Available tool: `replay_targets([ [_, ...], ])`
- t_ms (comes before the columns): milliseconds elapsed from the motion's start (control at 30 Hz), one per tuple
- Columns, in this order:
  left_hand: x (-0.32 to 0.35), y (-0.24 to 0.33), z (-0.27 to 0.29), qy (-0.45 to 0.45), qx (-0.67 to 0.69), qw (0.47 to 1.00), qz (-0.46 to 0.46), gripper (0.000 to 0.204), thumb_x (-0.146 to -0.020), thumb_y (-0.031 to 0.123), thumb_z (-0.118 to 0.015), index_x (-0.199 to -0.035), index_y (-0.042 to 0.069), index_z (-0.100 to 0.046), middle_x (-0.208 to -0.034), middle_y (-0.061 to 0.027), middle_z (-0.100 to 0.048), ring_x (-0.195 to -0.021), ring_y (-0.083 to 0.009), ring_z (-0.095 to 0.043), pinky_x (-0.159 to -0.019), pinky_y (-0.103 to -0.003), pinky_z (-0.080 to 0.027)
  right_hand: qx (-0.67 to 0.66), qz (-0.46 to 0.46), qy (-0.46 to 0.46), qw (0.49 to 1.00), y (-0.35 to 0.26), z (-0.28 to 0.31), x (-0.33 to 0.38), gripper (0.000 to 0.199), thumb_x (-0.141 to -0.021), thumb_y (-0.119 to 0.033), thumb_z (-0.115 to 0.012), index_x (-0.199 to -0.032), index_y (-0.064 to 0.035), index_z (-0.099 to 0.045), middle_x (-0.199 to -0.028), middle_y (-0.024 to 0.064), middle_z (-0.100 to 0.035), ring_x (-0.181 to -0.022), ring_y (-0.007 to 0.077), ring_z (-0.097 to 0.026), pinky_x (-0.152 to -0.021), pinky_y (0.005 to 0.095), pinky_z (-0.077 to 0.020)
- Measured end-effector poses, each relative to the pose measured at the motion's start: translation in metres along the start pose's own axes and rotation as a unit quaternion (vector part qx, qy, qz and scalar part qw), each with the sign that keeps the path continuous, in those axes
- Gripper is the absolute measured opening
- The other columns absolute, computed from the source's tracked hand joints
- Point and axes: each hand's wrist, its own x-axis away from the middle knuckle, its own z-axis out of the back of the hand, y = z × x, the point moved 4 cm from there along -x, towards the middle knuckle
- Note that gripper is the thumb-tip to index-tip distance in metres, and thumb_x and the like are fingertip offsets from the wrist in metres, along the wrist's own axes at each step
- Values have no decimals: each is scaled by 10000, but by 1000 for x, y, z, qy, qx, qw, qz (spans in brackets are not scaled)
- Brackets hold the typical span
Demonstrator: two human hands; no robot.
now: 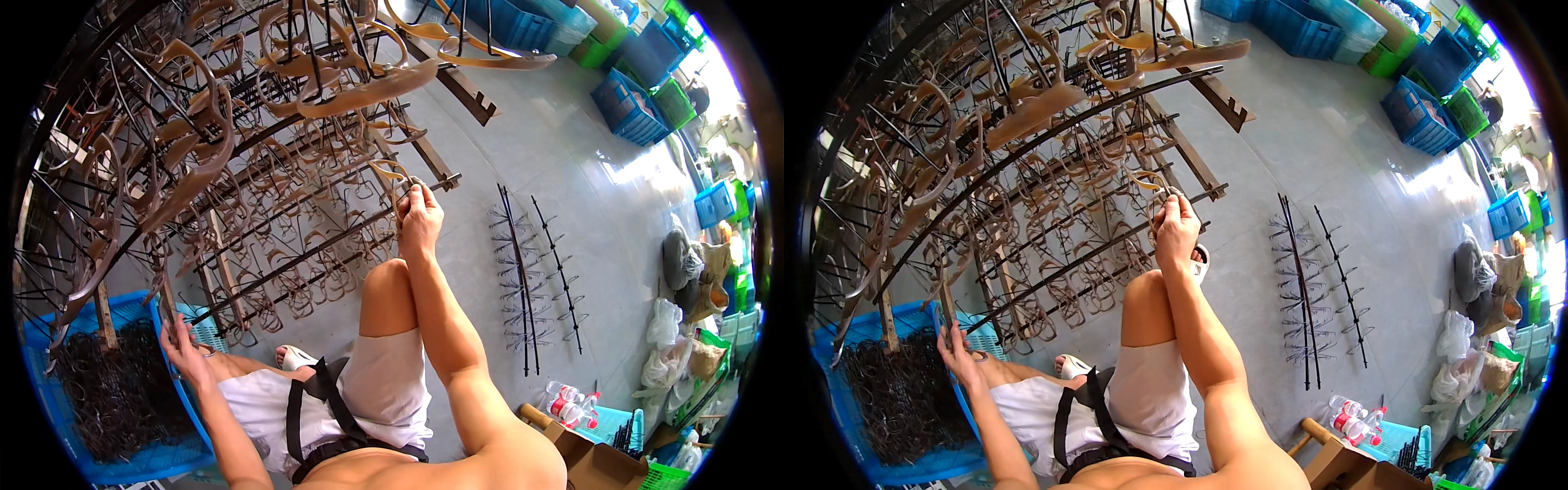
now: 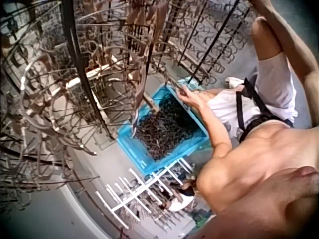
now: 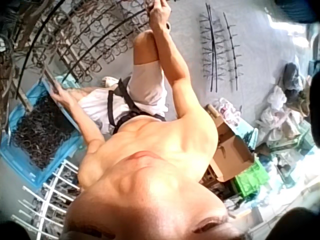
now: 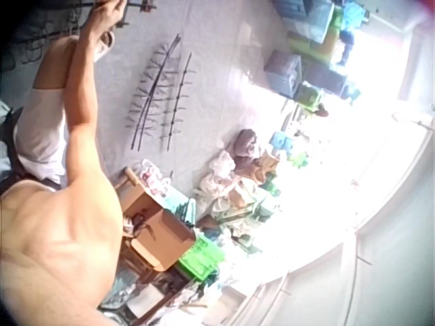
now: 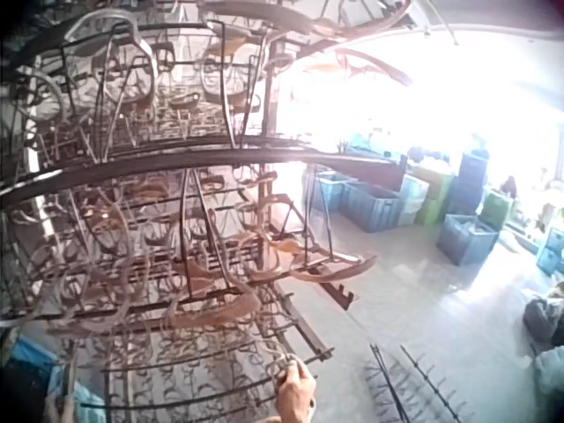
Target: The person sits on a stool and repeatedly picks up metal wire loops from a blue basket, attaching them to hooks on a multi-tiered wooden rack. The person also adjusts the position of the rack and the loops on the hooks.
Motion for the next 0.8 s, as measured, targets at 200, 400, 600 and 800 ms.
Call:
replay_targets([
  [200,-5,-4,-2,0,2,1000,11,370,-908,126,-554,-1228,-23,-444,-1063,-106,-619,-877,-124,-563,-733,-237,-432,118,41,-43,991,-1,-4,12,152,-950,-144,-471,-959,-37,-579,-565,-46,-423,-444,32,-357,-386,192,-307],
  [400,-4,-3,-2,3,12,1000,24,296,-889,124,-576,-1159,14,-528,-1023,-66,-615,-856,-103,-560,-719,-221,-446,225,54,-79,970,5,-1,18,232,-944,-143,-494,-1113,-22,-595,-580,-66,-419,-480,20,-347,-425,186,-300],
  [600,-8,-5,2,-7,15,1000,26,294,-888,121,-576,-1157,13,-528,-1012,-63,-620,-840,-101,-564,-718,-218,-448,316,121,-68,939,-4,1,11,224,-939,-131,-501,-1105,-24,-606,-600,-74,-407,-509,17,-327,-434,192,-255],
  [800,-3,3,3,2,26,999,34,325,-887,124,-575,-1173,-6,-493,-1026,-85,-610,-852,-104,-556,-707,-218,-432,274,132,-29,952,-7,7,1,211,-934,-165,-498,-1036,-12,-602,-614,-58,-445,-519,35,-367,-454,206,-302],
])
